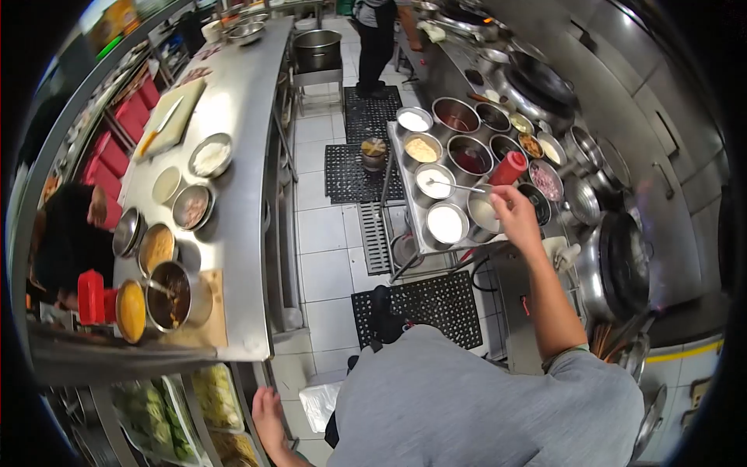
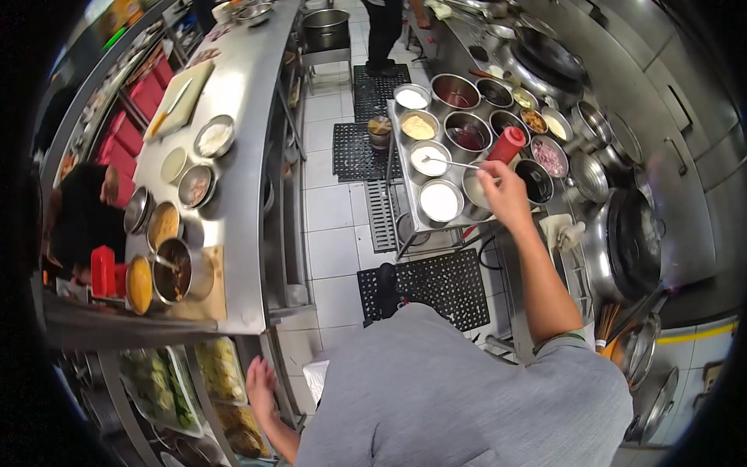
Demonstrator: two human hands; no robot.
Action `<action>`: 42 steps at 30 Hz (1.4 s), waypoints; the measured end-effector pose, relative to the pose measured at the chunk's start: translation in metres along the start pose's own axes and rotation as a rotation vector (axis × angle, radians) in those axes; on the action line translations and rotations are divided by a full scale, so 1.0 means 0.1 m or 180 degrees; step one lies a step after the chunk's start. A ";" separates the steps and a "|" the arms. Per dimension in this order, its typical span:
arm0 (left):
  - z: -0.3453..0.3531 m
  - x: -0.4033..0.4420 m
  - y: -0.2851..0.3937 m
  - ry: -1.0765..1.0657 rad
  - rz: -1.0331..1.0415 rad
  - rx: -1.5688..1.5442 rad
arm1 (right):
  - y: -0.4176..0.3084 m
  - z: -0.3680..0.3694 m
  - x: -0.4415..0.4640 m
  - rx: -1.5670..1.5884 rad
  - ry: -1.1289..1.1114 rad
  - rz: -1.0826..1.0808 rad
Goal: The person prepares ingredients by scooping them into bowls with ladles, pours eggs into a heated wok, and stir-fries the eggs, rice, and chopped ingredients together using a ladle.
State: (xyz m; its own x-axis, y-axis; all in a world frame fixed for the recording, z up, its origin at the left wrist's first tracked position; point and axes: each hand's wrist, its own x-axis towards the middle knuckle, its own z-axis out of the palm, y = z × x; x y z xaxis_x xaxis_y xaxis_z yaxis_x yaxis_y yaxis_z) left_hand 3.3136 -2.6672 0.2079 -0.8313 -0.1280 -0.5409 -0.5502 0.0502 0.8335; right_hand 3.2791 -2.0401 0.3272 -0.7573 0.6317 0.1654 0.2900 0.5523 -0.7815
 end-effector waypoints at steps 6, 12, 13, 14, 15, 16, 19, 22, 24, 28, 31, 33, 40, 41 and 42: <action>1.17 0.85 1.29 -0.0582 0.1237 0.1426 | 0.79 0.17 0.48 -0.1255 0.0261 0.0116; 1.83 1.34 1.90 -0.0600 0.1495 0.1376 | 1.55 0.41 0.92 -0.0951 -0.0017 0.0398; 1.90 1.46 1.96 -0.0636 0.1472 0.1247 | 1.62 0.41 0.97 -0.1185 -0.0085 0.0357; 1.95 1.61 2.00 -0.0707 0.1459 0.1121 | 1.54 0.43 1.01 -0.1070 -0.0219 0.0643; 1.99 1.81 2.01 -0.0789 0.1324 0.0971 | 1.41 0.41 1.01 -0.0985 -0.0357 0.0950; 2.03 2.04 2.08 -0.0882 0.1219 0.0824 | 1.32 0.43 1.03 -0.0889 -0.0468 0.1259; 2.23 2.59 2.37 -0.0734 0.0771 -0.0196 | 1.27 0.48 1.07 -0.0594 -0.0350 0.1411; 2.39 3.37 2.55 -0.0427 0.0561 -0.1092 | 1.45 0.41 1.10 0.0007 -0.0322 0.1179; 2.49 3.89 2.68 -0.0241 0.0257 -0.2122 | 1.11 0.47 1.14 0.0089 -0.0074 0.0826; 2.55 4.91 2.61 0.0150 0.0120 -0.3111 | 0.57 0.56 1.12 0.0021 0.0550 0.0177; 2.55 5.40 2.56 0.0271 0.0206 -0.3122 | 0.30 0.48 1.30 -0.0190 0.1214 -0.0536; 2.50 5.57 2.53 0.0294 0.0295 -0.3087 | 0.19 0.42 1.47 0.0166 0.1418 -0.0151; 2.54 5.18 2.87 0.0848 0.0564 -0.2326 | 0.37 1.09 2.39 0.0717 0.1697 -0.0007; 2.54 5.23 2.86 0.0862 0.0527 -0.2310 | 0.46 1.19 2.48 0.0496 0.1690 -0.0045; 2.50 5.30 2.85 0.0886 0.0491 -0.2288 | 0.53 1.27 2.54 0.0278 0.1669 -0.0076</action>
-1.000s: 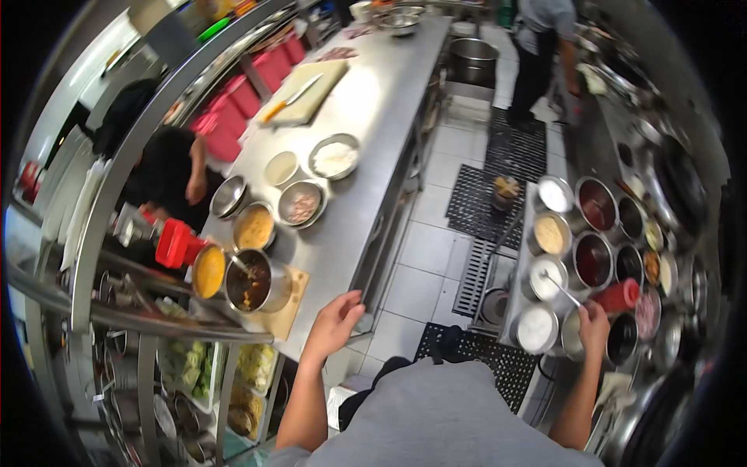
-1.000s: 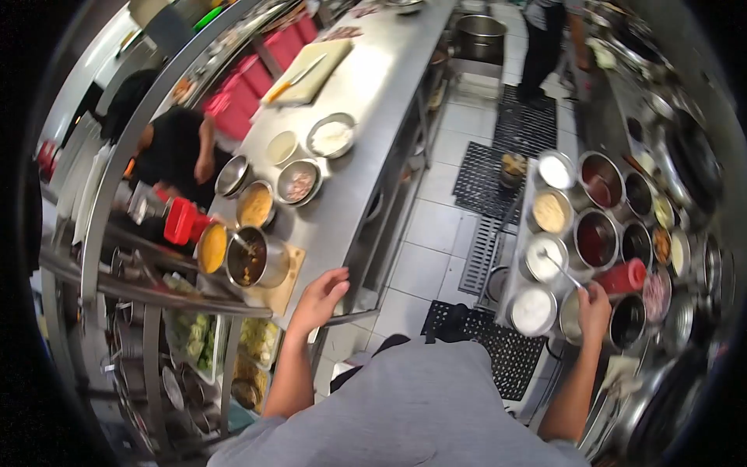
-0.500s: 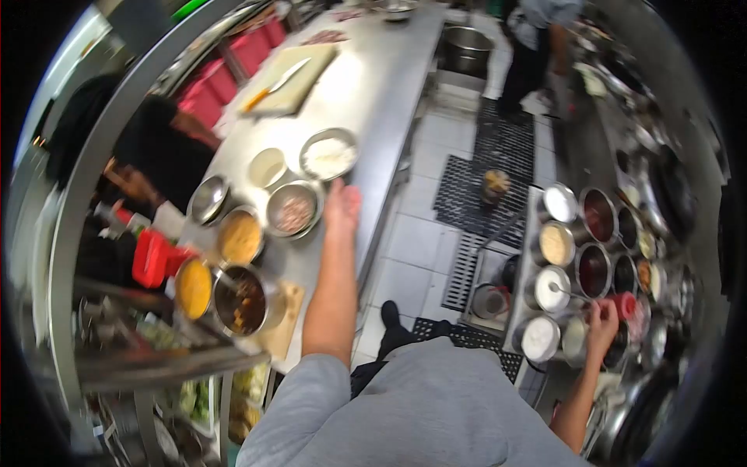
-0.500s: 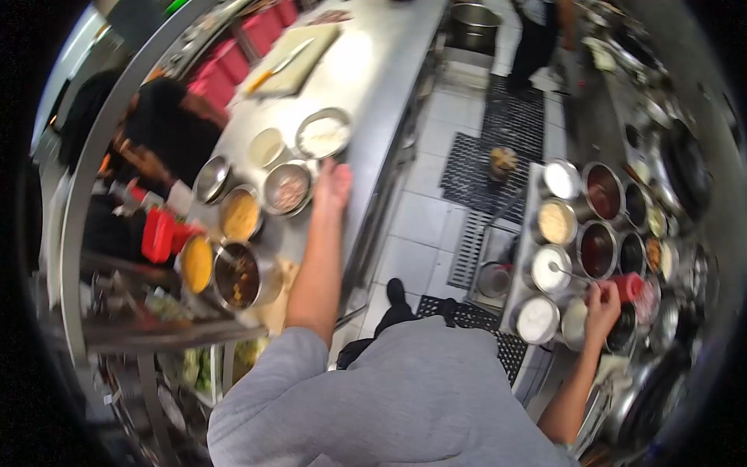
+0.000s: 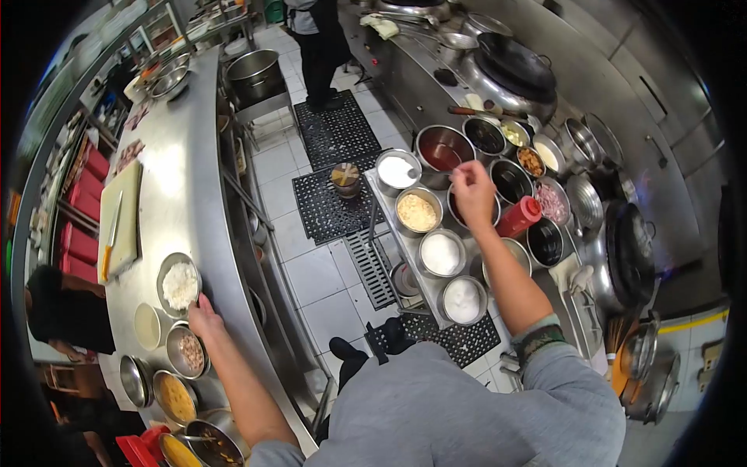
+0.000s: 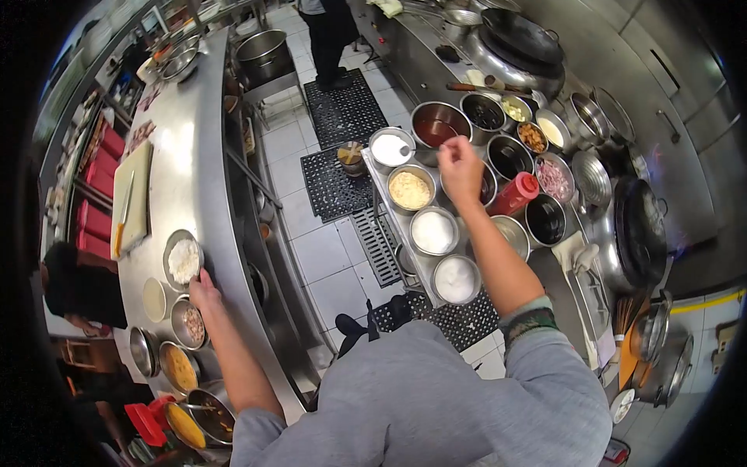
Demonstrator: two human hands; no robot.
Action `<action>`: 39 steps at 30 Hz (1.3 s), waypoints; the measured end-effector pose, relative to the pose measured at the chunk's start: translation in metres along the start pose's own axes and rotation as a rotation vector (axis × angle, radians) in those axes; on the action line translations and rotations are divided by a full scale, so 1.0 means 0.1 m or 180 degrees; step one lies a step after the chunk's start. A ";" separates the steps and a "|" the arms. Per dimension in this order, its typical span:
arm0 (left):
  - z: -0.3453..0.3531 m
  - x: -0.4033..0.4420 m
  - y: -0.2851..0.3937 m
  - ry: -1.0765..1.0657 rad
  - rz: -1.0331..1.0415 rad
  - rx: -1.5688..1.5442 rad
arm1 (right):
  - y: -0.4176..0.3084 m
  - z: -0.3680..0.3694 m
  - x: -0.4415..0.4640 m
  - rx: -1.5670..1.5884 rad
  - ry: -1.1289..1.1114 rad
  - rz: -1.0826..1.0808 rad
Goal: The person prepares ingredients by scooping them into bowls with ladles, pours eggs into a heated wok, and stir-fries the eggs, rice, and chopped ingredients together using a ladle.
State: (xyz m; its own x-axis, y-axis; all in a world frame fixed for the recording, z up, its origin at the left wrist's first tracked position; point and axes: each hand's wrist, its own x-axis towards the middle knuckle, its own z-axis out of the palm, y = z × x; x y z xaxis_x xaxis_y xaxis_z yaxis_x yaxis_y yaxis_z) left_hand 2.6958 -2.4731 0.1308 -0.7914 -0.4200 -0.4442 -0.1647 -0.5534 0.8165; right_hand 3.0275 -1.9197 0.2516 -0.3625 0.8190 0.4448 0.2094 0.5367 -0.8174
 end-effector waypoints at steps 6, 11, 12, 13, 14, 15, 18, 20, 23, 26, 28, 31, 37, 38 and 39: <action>-0.13 -0.50 0.09 -0.0203 -0.0032 0.0500 | 0.00 0.30 0.08 -0.0523 -0.0049 -0.0263; -0.47 -1.39 0.14 -0.0654 -0.0186 0.0864 | 0.08 0.33 0.11 -0.0702 -0.0186 -0.0010; -0.57 -1.53 0.15 -0.0764 -0.0217 0.0953 | 0.11 0.33 0.12 -0.0688 -0.0194 0.0014; -0.60 -1.69 0.15 -0.0875 -0.0246 0.1039 | 0.16 0.34 0.13 -0.0590 -0.0180 0.0069; -0.55 -1.91 0.17 -0.0899 -0.0282 0.1127 | 0.21 0.35 0.13 -0.0487 -0.0165 0.0120; -0.48 -2.16 0.20 -0.0920 -0.0315 0.1212 | 0.28 0.37 0.13 -0.0382 -0.0153 0.0169; -0.40 -2.58 0.17 -0.1030 -0.0479 0.1417 | 0.45 0.41 0.15 -0.0024 -0.0165 0.0566; -0.40 -2.68 0.10 -0.1164 -0.0535 0.1534 | 0.46 0.39 0.14 0.0437 -0.0142 0.0859; -0.39 -2.71 -0.10 -0.1416 -0.0555 0.1710 | 0.45 0.31 0.15 0.0844 -0.0086 0.1203; -0.14 -2.84 -0.27 -0.1595 -0.0653 0.1691 | 0.43 0.13 0.15 0.1220 -0.0018 0.1394; 0.04 -2.86 -0.42 -0.1669 -0.0689 0.1888 | 0.36 -0.04 0.14 0.1407 -0.0022 0.1453; 0.32 -2.89 -0.67 -0.1886 -0.0734 0.2053 | 0.16 -0.35 0.10 0.1559 -0.0102 0.1442; 0.83 -3.15 -1.12 -0.2383 -0.1073 0.2141 | -0.06 -0.72 -0.15 0.1825 -0.0197 0.1291; 0.89 -3.23 -1.15 -0.2447 -0.1190 0.2126 | 0.02 -0.71 -0.20 0.1592 -0.0184 0.1165; 0.92 -3.29 -1.16 -0.2511 -0.1309 0.2107 | 0.14 -0.67 -0.26 0.1355 -0.0174 0.1037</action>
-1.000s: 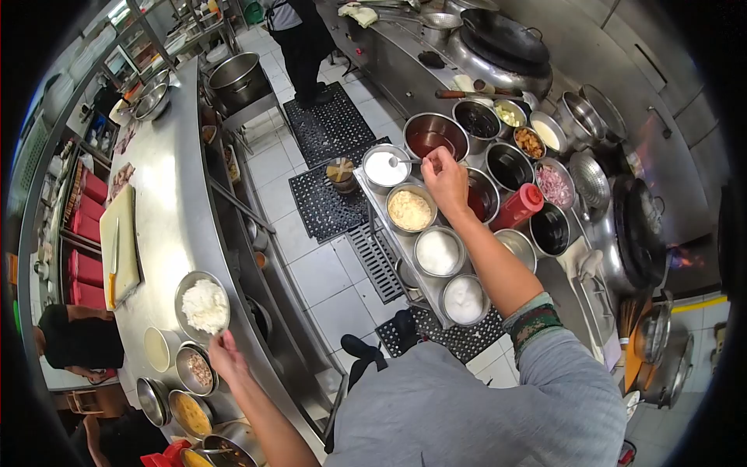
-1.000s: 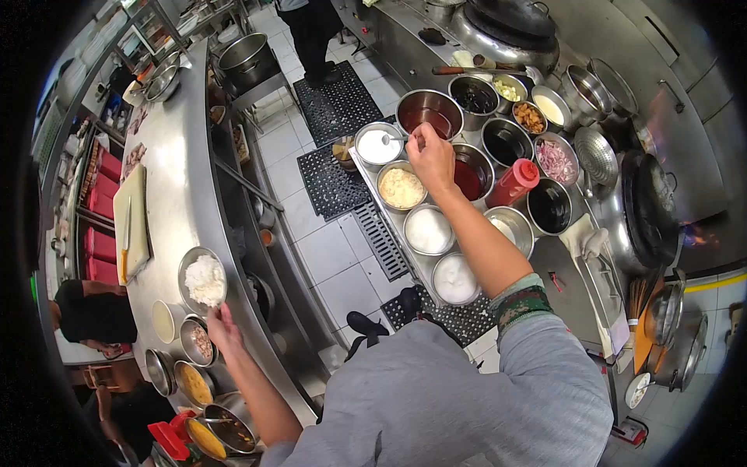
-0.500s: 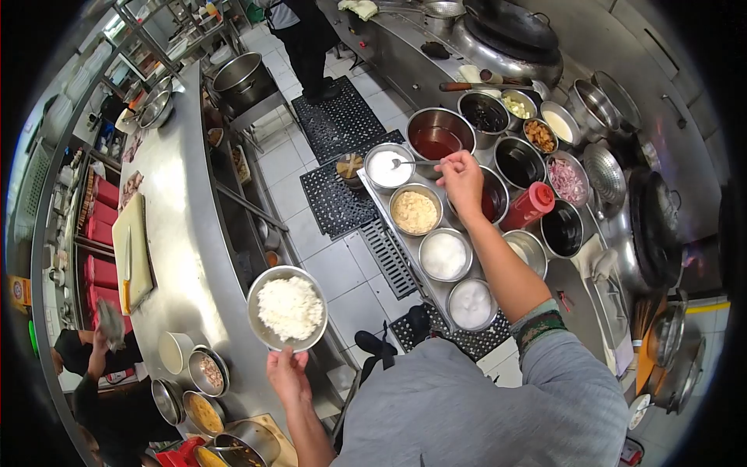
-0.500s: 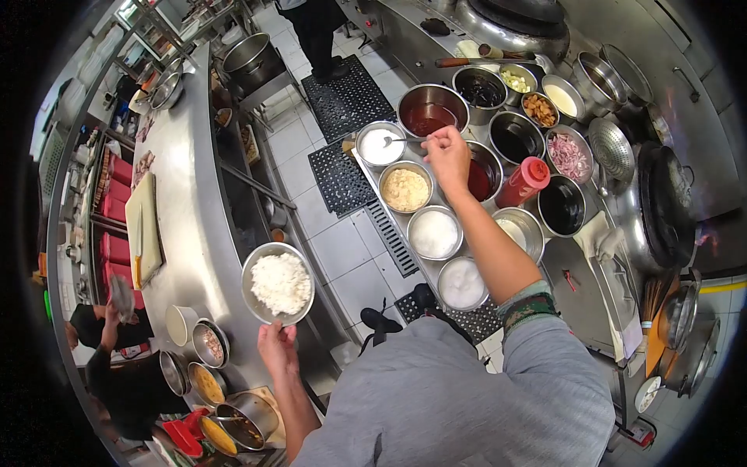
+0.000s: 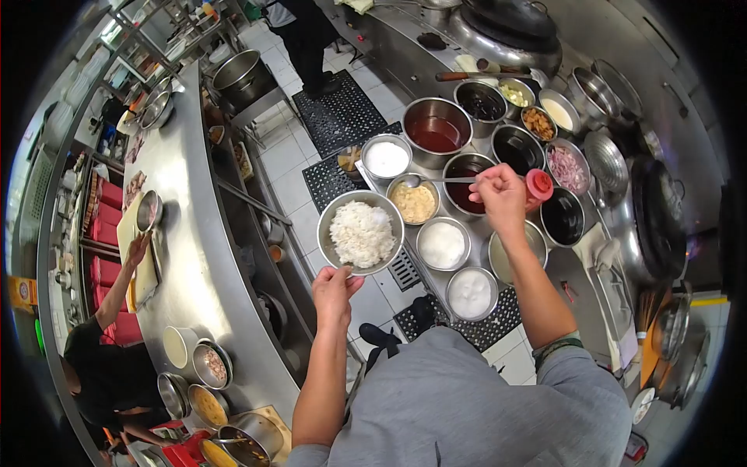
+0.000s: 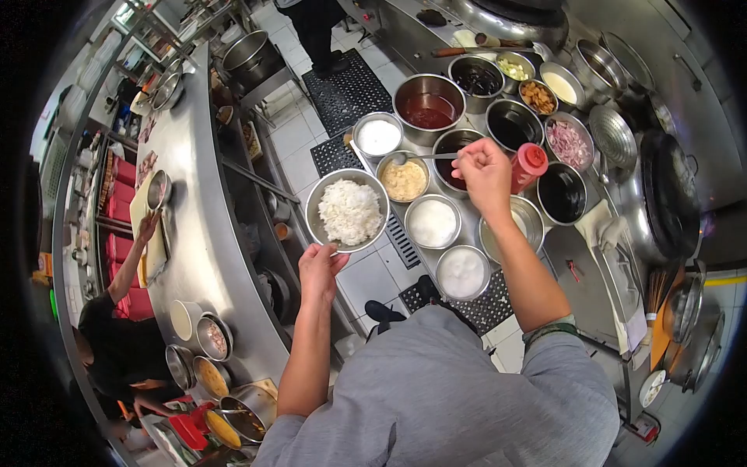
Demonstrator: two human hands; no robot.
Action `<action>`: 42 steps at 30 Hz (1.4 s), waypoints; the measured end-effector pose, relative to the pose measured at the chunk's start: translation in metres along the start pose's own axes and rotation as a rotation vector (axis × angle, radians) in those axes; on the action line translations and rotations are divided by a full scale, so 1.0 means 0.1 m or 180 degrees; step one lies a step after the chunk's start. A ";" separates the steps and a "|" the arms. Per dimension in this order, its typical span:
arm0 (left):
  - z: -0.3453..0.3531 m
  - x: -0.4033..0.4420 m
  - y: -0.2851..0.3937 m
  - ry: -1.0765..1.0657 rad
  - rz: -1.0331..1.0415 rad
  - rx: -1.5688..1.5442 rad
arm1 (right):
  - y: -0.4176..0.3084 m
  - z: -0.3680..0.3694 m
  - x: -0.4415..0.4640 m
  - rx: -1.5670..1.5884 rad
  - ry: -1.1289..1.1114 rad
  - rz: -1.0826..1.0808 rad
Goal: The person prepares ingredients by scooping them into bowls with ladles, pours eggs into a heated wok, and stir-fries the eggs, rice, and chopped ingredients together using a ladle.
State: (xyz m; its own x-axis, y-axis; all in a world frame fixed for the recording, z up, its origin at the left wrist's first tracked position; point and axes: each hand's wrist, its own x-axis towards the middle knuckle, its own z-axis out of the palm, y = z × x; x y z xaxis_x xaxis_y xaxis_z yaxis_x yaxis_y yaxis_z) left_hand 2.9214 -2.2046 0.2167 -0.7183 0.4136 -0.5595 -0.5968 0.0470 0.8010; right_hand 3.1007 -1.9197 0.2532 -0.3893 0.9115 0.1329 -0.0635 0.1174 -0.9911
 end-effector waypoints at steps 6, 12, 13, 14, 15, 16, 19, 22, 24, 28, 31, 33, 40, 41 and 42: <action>0.04 -0.23 -0.04 -0.0046 -0.0066 0.0190 | 0.34 -0.01 -0.13 -0.1519 -0.0097 -0.0161; -0.15 -0.39 -0.05 0.0064 0.0035 0.0311 | 0.54 -0.01 -0.08 -0.0787 0.0055 0.0462; -0.18 -0.42 -0.05 0.0089 0.0040 0.0313 | 0.53 -0.02 -0.08 -0.0629 0.0081 0.0526; -0.20 -0.45 -0.05 0.0115 0.0041 0.0312 | 0.54 -0.02 -0.08 -0.0477 0.0105 0.0592; -0.22 -0.47 -0.07 0.0145 0.0025 0.0317 | 0.54 -0.03 -0.09 -0.0477 0.0077 0.0623; -0.24 -0.49 -0.07 0.0168 0.0015 0.0322 | 0.55 -0.03 -0.09 -0.0474 0.0054 0.0646; -0.27 -0.49 -0.08 0.0194 0.0037 0.0360 | 0.53 -0.06 -0.09 -0.0233 0.0089 0.0729; -0.25 -0.48 -0.09 0.0222 0.0059 0.0380 | 0.43 -0.19 -0.10 -0.0024 0.0131 0.0742; -0.24 -0.45 -0.09 0.0227 0.0081 0.0402 | 0.30 -0.28 -0.15 0.0094 0.0137 0.0706; -0.20 -0.30 -0.13 0.0161 0.0121 0.0466 | -0.08 -0.37 -0.28 0.0374 0.0010 0.0641; -0.13 -0.30 -0.11 0.0078 0.0088 0.0496 | -0.33 -0.28 -0.45 0.0526 -0.0175 0.0670; -0.06 -0.32 -0.10 0.0009 0.0052 0.0532 | -0.37 -0.22 -0.55 0.0367 -0.0346 0.0460; -0.05 -0.42 -0.16 -0.0225 -0.0035 0.0454 | -0.21 -0.64 -0.83 -0.0684 -0.0297 0.0160; -0.06 -0.43 -0.19 -0.0231 -0.0031 0.0464 | -0.14 -0.68 -0.89 -0.0836 -0.0355 0.0151; -0.09 -0.43 -0.20 -0.0239 -0.0025 0.0477 | -0.05 -0.68 -0.96 -0.0985 -0.0410 0.0143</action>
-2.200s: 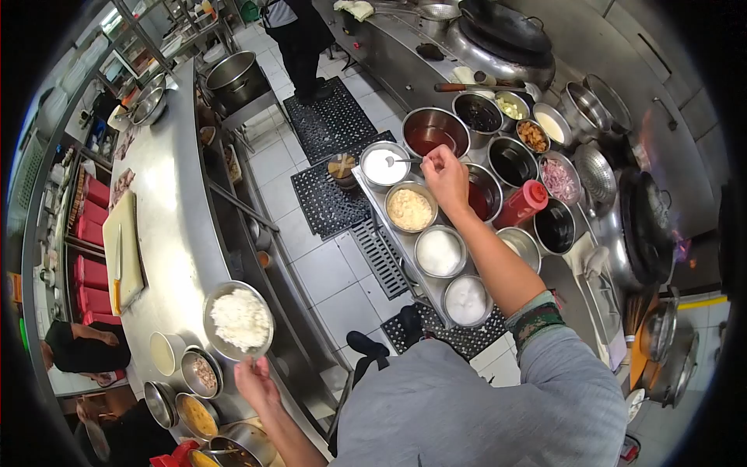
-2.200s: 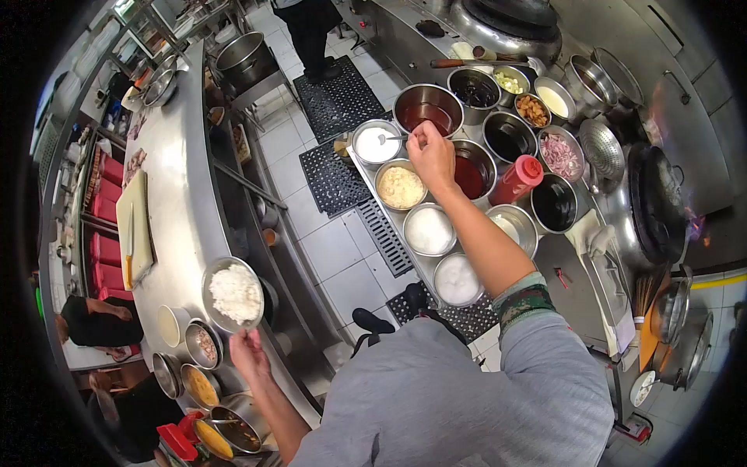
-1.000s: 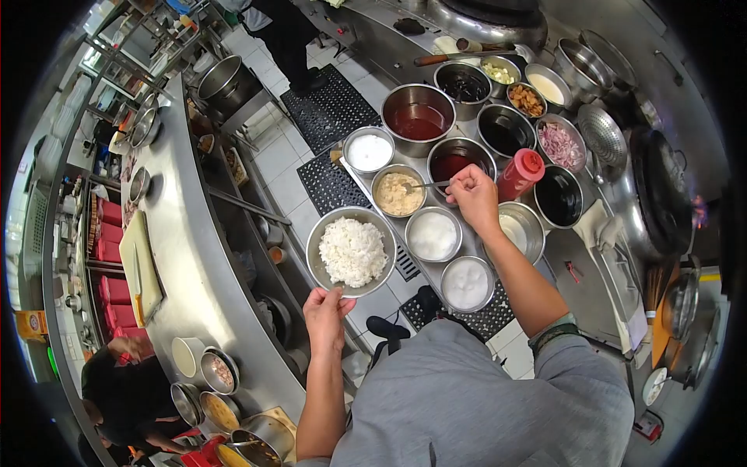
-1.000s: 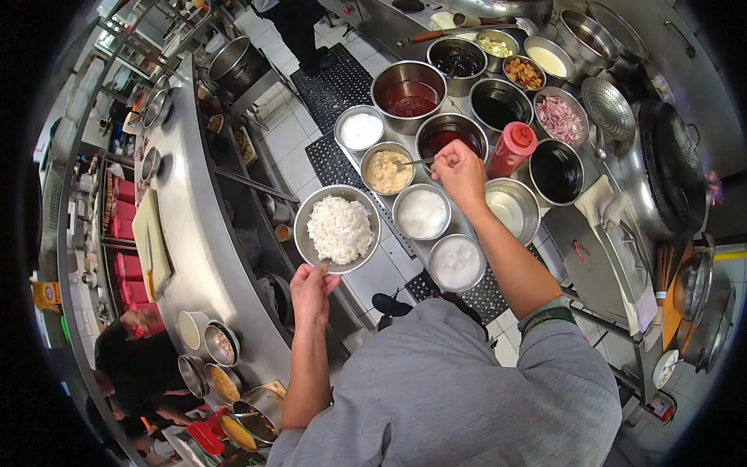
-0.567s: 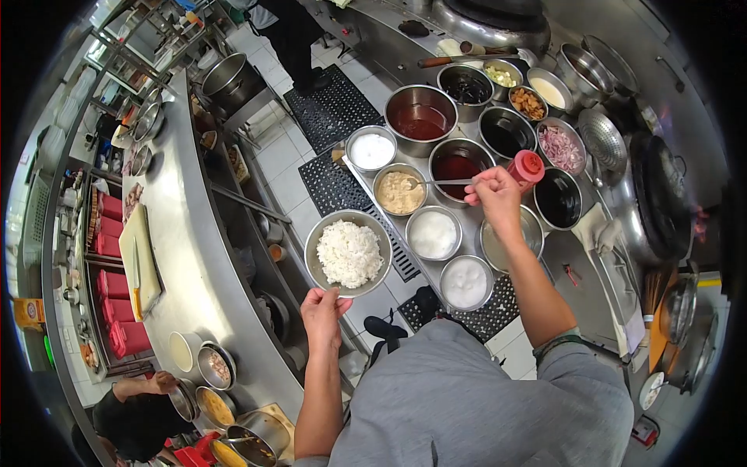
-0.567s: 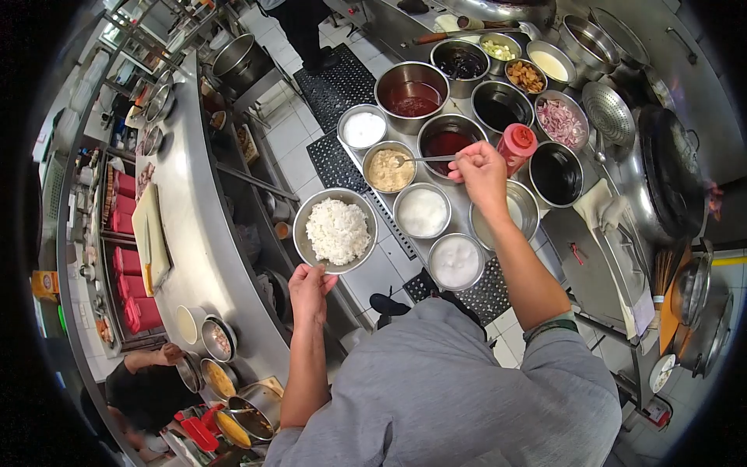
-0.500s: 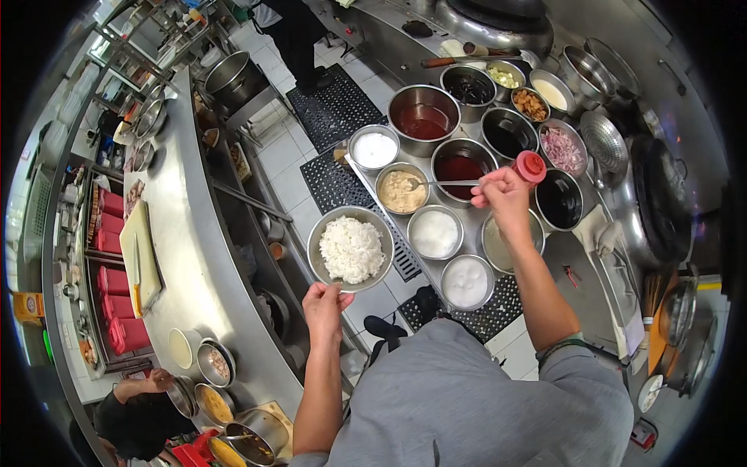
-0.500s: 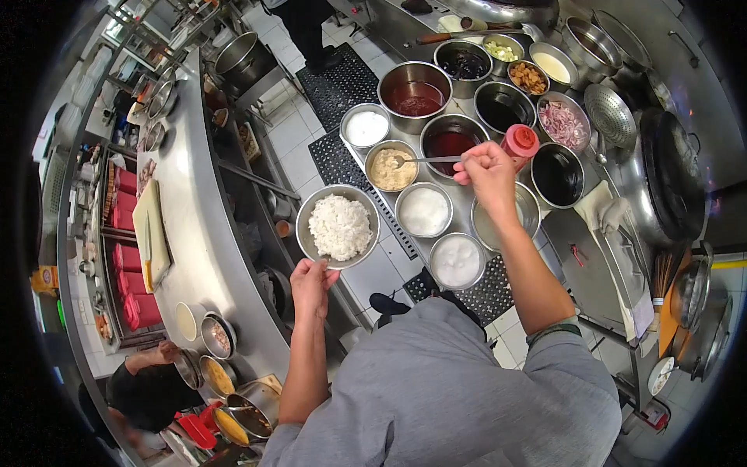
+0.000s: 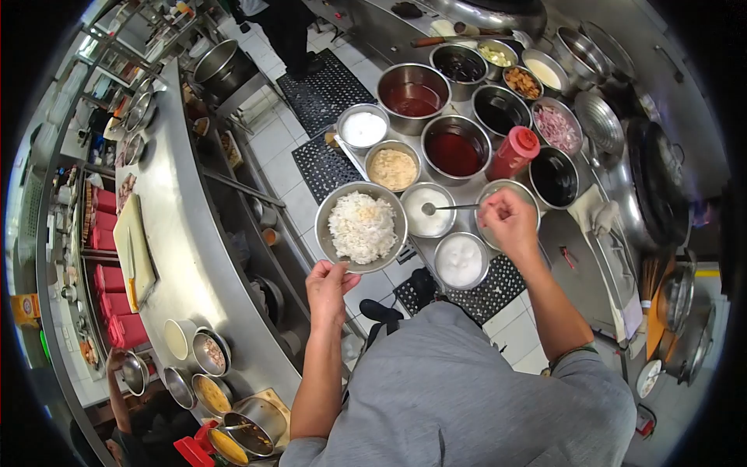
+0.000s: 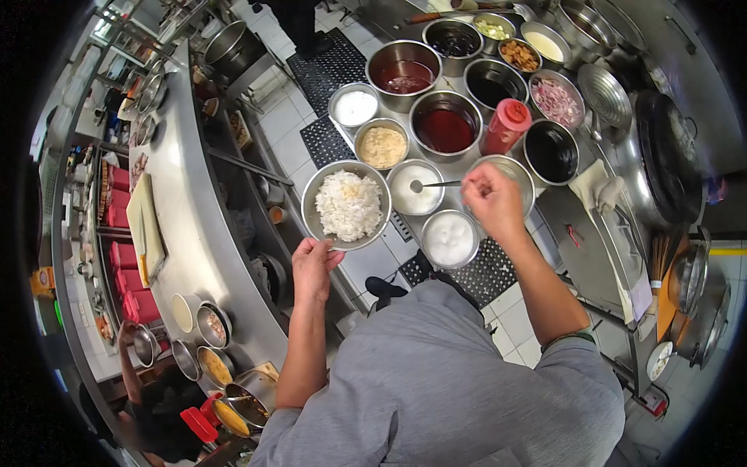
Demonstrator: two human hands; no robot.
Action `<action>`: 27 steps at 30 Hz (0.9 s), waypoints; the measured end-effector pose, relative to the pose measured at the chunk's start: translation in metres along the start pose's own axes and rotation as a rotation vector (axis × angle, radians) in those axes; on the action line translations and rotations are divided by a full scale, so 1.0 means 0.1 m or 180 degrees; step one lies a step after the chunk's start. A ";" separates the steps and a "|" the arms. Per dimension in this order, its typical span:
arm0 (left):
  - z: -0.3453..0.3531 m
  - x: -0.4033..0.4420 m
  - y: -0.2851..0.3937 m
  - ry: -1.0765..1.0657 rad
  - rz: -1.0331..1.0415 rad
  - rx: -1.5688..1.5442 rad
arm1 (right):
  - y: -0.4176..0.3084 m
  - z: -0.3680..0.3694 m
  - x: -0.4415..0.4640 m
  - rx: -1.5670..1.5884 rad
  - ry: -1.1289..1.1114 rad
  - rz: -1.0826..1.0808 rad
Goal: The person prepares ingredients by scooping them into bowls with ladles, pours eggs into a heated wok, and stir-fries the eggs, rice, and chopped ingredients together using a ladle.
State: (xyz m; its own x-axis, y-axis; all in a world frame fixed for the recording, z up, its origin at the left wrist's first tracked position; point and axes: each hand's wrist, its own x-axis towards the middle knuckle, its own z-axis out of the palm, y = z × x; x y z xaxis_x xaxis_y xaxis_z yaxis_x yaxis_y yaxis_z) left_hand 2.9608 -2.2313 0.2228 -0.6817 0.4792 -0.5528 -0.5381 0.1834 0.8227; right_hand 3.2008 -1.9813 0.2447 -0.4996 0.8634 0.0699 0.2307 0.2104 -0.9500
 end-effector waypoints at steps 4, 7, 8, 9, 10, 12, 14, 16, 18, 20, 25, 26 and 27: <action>0.00 -0.05 -0.01 0.0087 -0.0003 0.0035 | 0.32 0.10 -0.10 0.0167 -0.0031 0.0228; -0.02 -0.11 -0.03 0.0160 -0.0018 0.0068 | 0.32 0.07 -0.10 0.0583 -0.0018 0.0664; -0.03 -0.13 -0.06 0.0171 -0.0020 0.0050 | 0.39 0.07 -0.10 0.0735 -0.0042 0.0779; -0.02 -0.14 -0.08 0.0177 -0.0021 0.0026 | 0.45 0.06 -0.09 0.0884 -0.0064 0.0886; -0.01 -0.15 -0.09 0.0187 -0.0025 0.0032 | 0.51 0.04 -0.08 0.0798 -0.0122 0.0839; -0.01 -0.21 -0.13 0.0248 -0.0045 0.0040 | 0.60 0.03 -0.06 0.0971 -0.0132 0.0878; 0.00 -0.26 -0.17 0.0277 -0.0025 -0.0004 | 0.65 -0.01 -0.04 0.1057 -0.0153 0.0949; 0.00 -0.31 -0.22 0.0338 0.0000 -0.0040 | 0.63 -0.07 -0.02 0.1045 -0.0189 0.1053; 0.00 -0.37 -0.30 0.0456 0.0027 -0.0075 | 0.61 -0.17 0.01 0.0998 -0.0131 0.0987; 0.02 -0.44 -0.36 0.0543 0.0039 -0.0085 | 0.53 -0.30 0.03 0.1081 -0.0143 0.0973; 0.07 -0.64 -0.48 0.0585 0.0055 -0.0100 | 0.12 -0.47 0.01 0.1629 -0.0485 0.0586; 0.11 -0.70 -0.47 0.0543 0.0070 -0.0077 | 0.06 -0.43 0.00 0.1520 -0.0460 0.0486; 0.14 -0.77 -0.48 0.0486 0.0083 -0.0050 | 0.02 -0.40 0.00 0.1407 -0.0419 0.0384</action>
State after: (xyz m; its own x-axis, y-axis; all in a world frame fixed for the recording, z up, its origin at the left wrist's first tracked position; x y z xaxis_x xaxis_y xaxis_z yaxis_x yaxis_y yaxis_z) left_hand 3.0462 -2.2646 0.2274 -0.7624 0.3473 -0.5461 -0.5262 0.1585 0.8355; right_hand 3.2349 -1.9630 0.2549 -0.5992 0.7983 -0.0609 -0.0696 -0.1278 -0.9894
